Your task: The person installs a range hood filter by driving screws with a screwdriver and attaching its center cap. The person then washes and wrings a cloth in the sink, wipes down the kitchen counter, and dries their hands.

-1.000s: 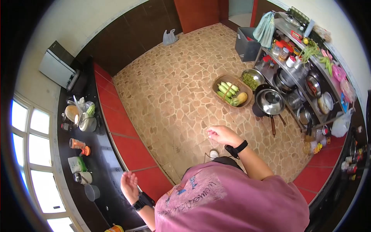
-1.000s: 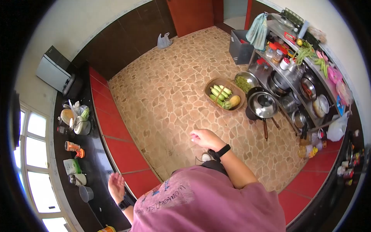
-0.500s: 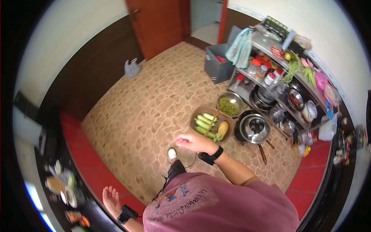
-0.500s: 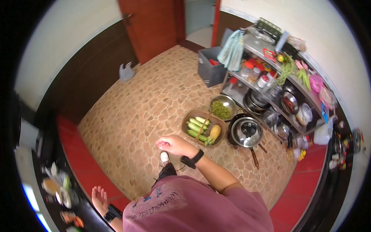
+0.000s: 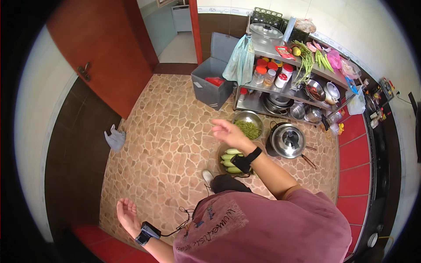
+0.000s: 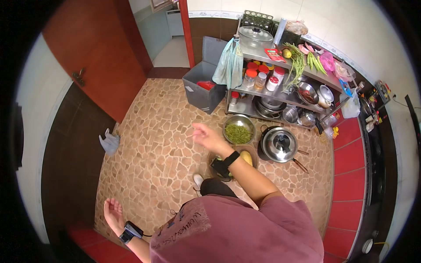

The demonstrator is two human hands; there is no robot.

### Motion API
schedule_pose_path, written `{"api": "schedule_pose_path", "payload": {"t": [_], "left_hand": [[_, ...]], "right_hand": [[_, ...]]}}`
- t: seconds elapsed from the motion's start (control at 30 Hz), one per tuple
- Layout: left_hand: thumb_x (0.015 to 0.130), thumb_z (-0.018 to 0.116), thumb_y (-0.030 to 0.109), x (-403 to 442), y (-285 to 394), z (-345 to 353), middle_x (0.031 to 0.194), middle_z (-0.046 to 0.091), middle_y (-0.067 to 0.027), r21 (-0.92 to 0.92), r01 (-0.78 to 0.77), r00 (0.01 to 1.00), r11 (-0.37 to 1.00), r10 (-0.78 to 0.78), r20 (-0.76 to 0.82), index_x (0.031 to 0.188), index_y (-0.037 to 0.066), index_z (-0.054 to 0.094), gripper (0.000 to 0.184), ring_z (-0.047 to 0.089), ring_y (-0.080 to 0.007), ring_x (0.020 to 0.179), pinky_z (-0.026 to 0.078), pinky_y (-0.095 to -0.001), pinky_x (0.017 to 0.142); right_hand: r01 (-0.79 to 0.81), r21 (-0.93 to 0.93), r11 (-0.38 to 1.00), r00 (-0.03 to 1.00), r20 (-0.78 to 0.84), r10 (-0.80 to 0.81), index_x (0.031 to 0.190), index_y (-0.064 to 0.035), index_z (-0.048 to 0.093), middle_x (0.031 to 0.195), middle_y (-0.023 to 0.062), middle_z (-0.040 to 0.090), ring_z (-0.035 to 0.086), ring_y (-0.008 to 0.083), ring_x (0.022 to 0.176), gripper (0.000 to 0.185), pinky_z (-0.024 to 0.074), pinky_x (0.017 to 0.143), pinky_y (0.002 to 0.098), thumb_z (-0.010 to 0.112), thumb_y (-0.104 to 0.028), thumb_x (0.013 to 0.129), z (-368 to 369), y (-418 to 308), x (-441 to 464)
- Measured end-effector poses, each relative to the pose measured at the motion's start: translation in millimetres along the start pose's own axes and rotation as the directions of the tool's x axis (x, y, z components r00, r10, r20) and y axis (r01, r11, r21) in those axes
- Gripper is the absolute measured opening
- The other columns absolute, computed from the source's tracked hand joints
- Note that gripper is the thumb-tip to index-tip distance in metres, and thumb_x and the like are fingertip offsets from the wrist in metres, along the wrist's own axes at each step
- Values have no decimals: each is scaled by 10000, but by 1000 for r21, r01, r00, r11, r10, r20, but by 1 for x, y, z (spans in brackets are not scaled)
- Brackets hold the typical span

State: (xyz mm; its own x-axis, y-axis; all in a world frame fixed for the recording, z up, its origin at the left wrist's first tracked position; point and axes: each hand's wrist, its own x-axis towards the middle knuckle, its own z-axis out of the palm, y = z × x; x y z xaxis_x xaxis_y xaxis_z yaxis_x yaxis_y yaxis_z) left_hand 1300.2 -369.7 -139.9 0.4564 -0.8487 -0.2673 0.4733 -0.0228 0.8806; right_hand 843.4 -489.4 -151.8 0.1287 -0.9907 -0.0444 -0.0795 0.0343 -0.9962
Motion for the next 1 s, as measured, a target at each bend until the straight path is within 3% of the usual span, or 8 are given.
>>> {"api": "schedule_pose_path", "payload": {"t": [0.2, 0.37, 0.43, 0.6, 0.73, 0.83, 0.87, 1.0], "left_hand": [[888, 523, 253, 132, -8, 54, 849, 606, -42, 37, 114, 986, 993, -118, 118, 944, 75, 556, 190, 571, -145, 731, 462, -272, 671], [884, 523, 279, 247, 12, 63, 851, 612, -10, 39, 209, 971, 977, -203, -128, 920, 116, 570, 173, 566, -132, 736, 462, -268, 629], [877, 533, 290, 301, 17, 72, 858, 637, 11, 16, 135, 990, 991, -135, 40, 912, 142, 595, 164, 597, -113, 724, 494, -266, 627], [880, 525, 278, 381, 25, 183, 813, 601, 13, 65, 115, 993, 991, -114, -11, 912, 109, 573, 179, 551, -99, 678, 458, -236, 617], [881, 527, 284, 484, 12, 249, 839, 608, -1, 140, 293, 949, 946, -305, 80, 946, 117, 573, 186, 557, -114, 716, 461, -262, 668], [879, 532, 295, 555, 12, 312, 870, 617, -15, 171, 291, 919, 941, -324, 225, 961, 119, 573, 198, 566, -128, 743, 463, -278, 685], [878, 536, 296, 583, 8, 333, 877, 620, -17, 165, 266, 907, 950, -304, 290, 959, 118, 575, 200, 570, -130, 750, 464, -278, 684], [882, 535, 289, 660, 12, 418, 890, 628, -22, 195, 249, 839, 949, -312, 446, 953, 115, 581, 193, 581, -134, 773, 469, -282, 688]], "right_hand": [[107, 510, 853, 858, -481, 179, 1342, -69, 306, 937, 50, 575, 584, 127, 737, 608, 479, 546, 224, 588, -78, 803, -71, 21, 139], [170, 479, 861, 714, -662, 228, 1351, -40, 284, 800, 18, 555, 528, 105, 615, 619, 421, 471, 217, 575, -104, 808, -139, 44, 260], [109, 447, 888, 637, -717, 283, 1370, -91, 267, 910, 56, 537, 517, 136, 740, 659, 431, 537, 250, 592, -133, 799, -156, 39, 303], [6, 437, 899, 540, -758, 365, 1405, -179, 221, 1296, 165, 412, 457, 220, 1028, 761, 408, 714, 347, 634, -200, 766, -198, 24, 397], [-54, 424, 904, 371, -832, 413, 1419, -181, 121, 1401, 108, 308, 284, 304, 1276, 833, 239, 933, 583, 635, -286, 772, -271, 95, 467], [-204, 395, 896, 216, -874, 435, 1402, -148, 204, 1352, 122, 386, 390, 334, 1204, 775, 311, 901, 577, 621, -344, 779, -294, 101, 473], [-68, 477, 876, 156, -862, 482, 1378, -71, 257, 1346, 151, 388, 413, 328, 1189, 760, 338, 938, 495, 620, -357, 774, -300, 111, 482], [-167, 269, 948, -122, -960, 251, 1295, 69, 349, 1289, 187, 447, 420, 284, 1194, 701, 333, 975, 337, 621, -311, 774, -266, 112, 468]]}}
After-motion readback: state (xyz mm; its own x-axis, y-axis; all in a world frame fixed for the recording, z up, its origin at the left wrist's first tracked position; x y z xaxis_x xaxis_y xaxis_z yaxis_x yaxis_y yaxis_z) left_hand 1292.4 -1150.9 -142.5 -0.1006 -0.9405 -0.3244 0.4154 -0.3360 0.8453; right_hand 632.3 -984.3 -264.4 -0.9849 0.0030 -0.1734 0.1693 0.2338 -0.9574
